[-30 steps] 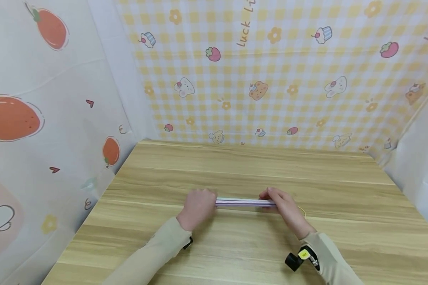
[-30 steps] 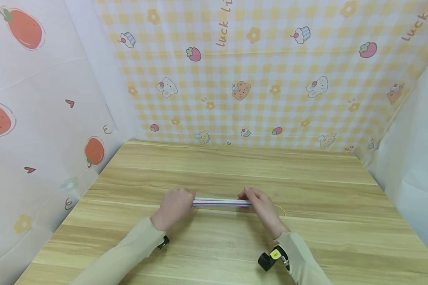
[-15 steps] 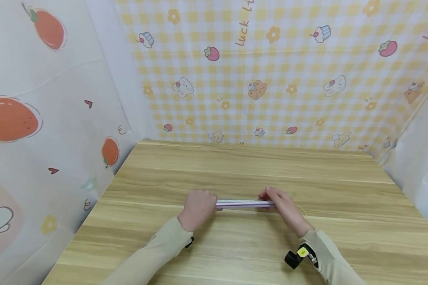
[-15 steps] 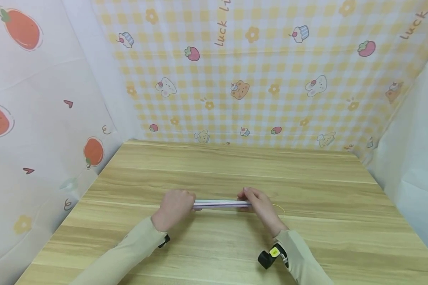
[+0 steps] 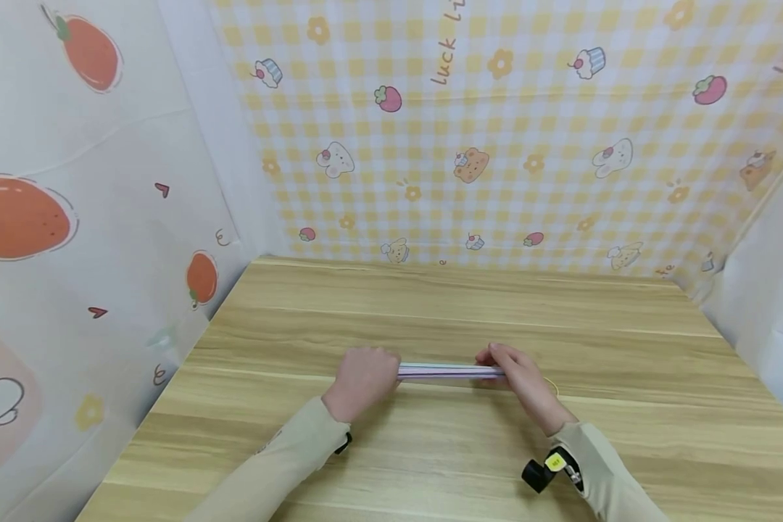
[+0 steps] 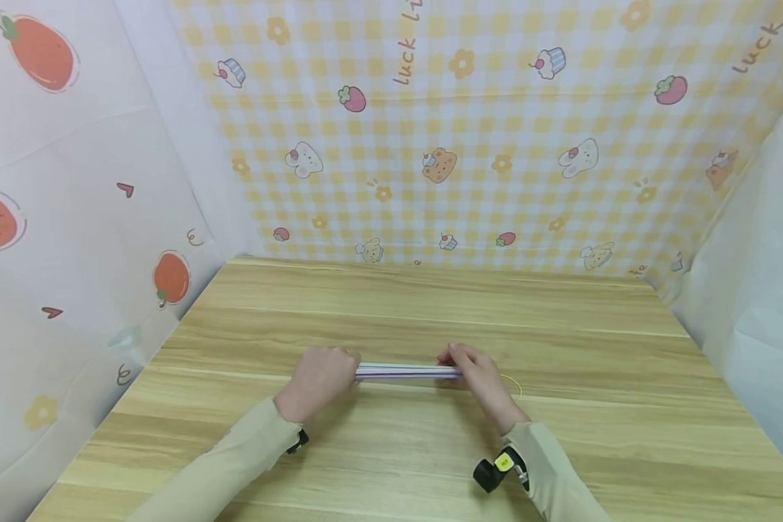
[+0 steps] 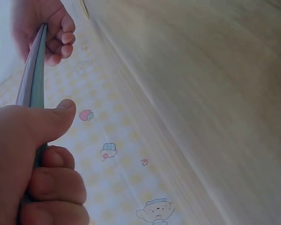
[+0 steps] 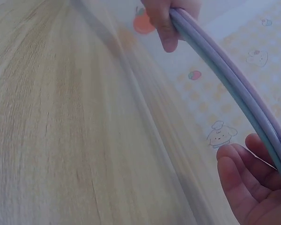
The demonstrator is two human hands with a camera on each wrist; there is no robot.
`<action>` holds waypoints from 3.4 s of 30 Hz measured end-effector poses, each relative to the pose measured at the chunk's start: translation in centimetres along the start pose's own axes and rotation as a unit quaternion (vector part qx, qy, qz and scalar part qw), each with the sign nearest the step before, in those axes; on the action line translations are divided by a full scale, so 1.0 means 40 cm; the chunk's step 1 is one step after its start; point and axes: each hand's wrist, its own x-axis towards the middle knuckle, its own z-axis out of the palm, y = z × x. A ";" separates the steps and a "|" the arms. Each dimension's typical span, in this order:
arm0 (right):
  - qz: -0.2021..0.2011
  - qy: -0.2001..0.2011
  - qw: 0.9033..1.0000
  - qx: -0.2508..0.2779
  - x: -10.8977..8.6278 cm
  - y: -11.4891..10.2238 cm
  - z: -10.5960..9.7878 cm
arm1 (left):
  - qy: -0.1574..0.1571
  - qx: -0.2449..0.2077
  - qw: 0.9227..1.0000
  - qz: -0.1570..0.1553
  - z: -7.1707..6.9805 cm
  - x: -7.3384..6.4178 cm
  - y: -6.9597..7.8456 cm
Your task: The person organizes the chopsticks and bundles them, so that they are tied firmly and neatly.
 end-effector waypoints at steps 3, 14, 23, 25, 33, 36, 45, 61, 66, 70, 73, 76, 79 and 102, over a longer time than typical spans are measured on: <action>0.001 0.007 1.000 -0.025 -0.003 -0.004 -0.002 | -0.006 -0.013 1.000 -0.007 0.002 -0.002 -0.002; -0.026 0.028 0.999 -0.032 -0.003 -0.016 -0.002 | -0.002 -0.038 0.999 -0.003 0.011 -0.002 -0.007; -0.038 0.034 0.999 -0.004 -0.001 -0.021 0.003 | -0.081 -0.073 0.994 -0.032 -0.002 0.009 -0.007; -0.040 0.034 0.999 -0.005 -0.001 -0.021 0.004 | -0.085 -0.078 0.993 -0.032 -0.004 0.011 -0.009; -0.071 0.004 0.994 -0.078 0.000 -0.024 -0.016 | -0.077 -0.076 0.994 -0.028 0.004 0.007 -0.018; -0.070 0.010 0.992 -0.104 -0.001 -0.031 -0.029 | -0.074 -0.071 0.994 -0.025 0.003 0.007 -0.020; -0.060 0.083 0.966 -0.238 -0.032 -0.032 -0.105 | -0.066 -0.061 0.996 -0.028 0.001 0.008 -0.029; -0.078 0.028 0.853 -0.515 -0.092 0.014 -0.097 | -0.062 -0.068 0.995 -0.031 -0.002 0.009 -0.040; -0.073 0.025 0.848 -0.524 -0.090 0.016 -0.095 | -0.048 -0.056 0.997 -0.028 0.001 0.006 -0.041; -0.067 0.030 0.848 -0.525 -0.088 0.017 -0.093 | -0.049 -0.051 0.997 -0.030 0.002 0.005 -0.042; -0.056 0.041 0.856 -0.513 -0.090 0.017 -0.094 | -0.054 -0.053 0.997 -0.032 0.001 0.004 -0.042; -0.053 0.053 0.863 -0.499 -0.094 0.013 -0.098 | -0.055 -0.052 0.997 -0.031 -0.001 0.003 -0.042; -0.054 0.052 0.865 -0.497 -0.097 0.007 -0.103 | -0.056 -0.053 0.997 -0.032 -0.003 0.001 -0.042; -0.127 0.151 0.905 -0.377 -0.094 -0.053 -0.061 | -0.033 -0.046 0.998 -0.019 0.010 -0.007 -0.030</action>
